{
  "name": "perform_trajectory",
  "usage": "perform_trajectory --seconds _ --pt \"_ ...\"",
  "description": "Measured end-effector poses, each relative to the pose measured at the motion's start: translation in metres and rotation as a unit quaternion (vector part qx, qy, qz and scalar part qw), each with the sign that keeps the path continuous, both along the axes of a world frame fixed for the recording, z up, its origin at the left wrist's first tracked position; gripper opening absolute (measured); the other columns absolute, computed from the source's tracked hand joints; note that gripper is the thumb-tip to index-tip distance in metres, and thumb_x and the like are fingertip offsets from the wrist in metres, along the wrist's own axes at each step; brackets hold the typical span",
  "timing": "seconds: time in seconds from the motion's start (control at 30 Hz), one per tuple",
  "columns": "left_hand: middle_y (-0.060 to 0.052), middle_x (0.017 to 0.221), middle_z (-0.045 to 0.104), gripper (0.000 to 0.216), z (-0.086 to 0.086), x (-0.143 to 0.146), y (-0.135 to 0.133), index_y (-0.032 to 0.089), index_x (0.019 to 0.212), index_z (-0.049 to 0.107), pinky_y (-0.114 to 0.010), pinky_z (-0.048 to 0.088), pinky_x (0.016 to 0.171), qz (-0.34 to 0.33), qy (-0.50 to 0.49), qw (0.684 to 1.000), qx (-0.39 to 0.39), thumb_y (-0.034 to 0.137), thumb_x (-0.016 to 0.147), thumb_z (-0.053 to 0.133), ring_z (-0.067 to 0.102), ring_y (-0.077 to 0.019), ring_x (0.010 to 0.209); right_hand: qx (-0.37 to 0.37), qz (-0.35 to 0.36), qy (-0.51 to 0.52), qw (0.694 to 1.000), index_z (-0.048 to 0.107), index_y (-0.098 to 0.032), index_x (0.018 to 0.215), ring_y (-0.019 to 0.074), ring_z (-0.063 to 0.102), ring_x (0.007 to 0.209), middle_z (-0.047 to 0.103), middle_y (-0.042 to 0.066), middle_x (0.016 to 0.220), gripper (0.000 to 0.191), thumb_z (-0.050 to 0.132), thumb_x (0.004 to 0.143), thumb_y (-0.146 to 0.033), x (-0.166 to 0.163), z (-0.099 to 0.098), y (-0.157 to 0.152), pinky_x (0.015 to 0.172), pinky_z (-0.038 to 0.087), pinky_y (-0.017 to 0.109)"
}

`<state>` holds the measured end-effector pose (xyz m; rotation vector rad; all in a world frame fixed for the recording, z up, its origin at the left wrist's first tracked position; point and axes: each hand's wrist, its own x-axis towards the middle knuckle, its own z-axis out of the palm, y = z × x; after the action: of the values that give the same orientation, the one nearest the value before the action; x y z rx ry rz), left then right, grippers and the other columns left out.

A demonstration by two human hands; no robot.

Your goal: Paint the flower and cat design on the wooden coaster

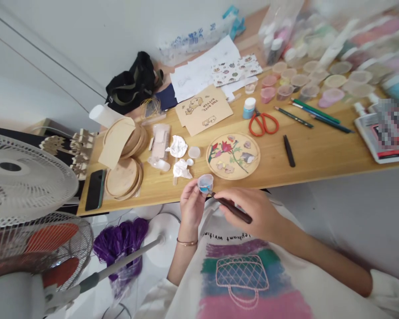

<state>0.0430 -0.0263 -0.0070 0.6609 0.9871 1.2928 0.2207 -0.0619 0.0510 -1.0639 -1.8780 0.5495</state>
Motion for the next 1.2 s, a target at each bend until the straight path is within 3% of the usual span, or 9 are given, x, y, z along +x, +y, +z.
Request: perform_trajectory --seconds 0.2,0.47,0.9,1.2 --pt "-0.001 0.092 0.079 0.033 -0.001 -0.001 0.001 0.026 0.087 0.077 -0.028 0.057 0.080 -0.004 0.005 1.000 0.005 0.039 0.061 0.092 0.074 -0.0161 0.088 0.032 -0.010 -0.010 0.999 0.061 -0.019 0.097 0.0121 0.064 0.077 0.069 0.002 0.086 0.017 0.052 0.086 -0.010 -0.003 -0.003 -0.003 0.068 0.049 0.023" --pt "-0.005 0.101 0.079 0.036 -0.002 -0.005 0.001 0.025 0.098 0.077 -0.030 0.055 0.081 -0.017 0.027 0.999 -0.009 0.041 0.067 0.089 0.072 -0.0182 0.090 0.005 0.030 -0.001 1.000 0.065 -0.021 0.100 0.0122 0.062 0.080 0.065 0.004 0.092 0.021 0.053 0.086 -0.011 -0.006 -0.014 -0.006 0.068 0.048 0.024" --pt "-0.005 0.118 0.076 0.047 0.003 -0.002 -0.003 0.029 0.107 0.074 -0.032 0.052 0.100 -0.045 0.058 0.997 0.003 0.035 0.064 0.091 0.068 -0.0226 0.117 -0.023 0.026 -0.003 0.999 0.066 -0.021 0.109 0.0142 0.065 0.086 0.068 0.005 0.097 0.019 0.054 0.094 -0.025 -0.006 -0.015 -0.004 0.072 0.051 0.027" --pt "-0.002 0.111 0.077 0.043 0.005 0.002 -0.002 0.028 0.098 0.075 -0.030 0.057 0.091 -0.028 0.053 0.998 0.017 0.035 0.060 0.094 0.071 -0.0228 0.110 -0.010 0.020 0.004 1.000 0.064 -0.020 0.112 0.0156 0.068 0.086 0.070 0.005 0.097 0.021 0.055 0.094 -0.021 -0.004 -0.012 -0.003 0.072 0.055 0.028"
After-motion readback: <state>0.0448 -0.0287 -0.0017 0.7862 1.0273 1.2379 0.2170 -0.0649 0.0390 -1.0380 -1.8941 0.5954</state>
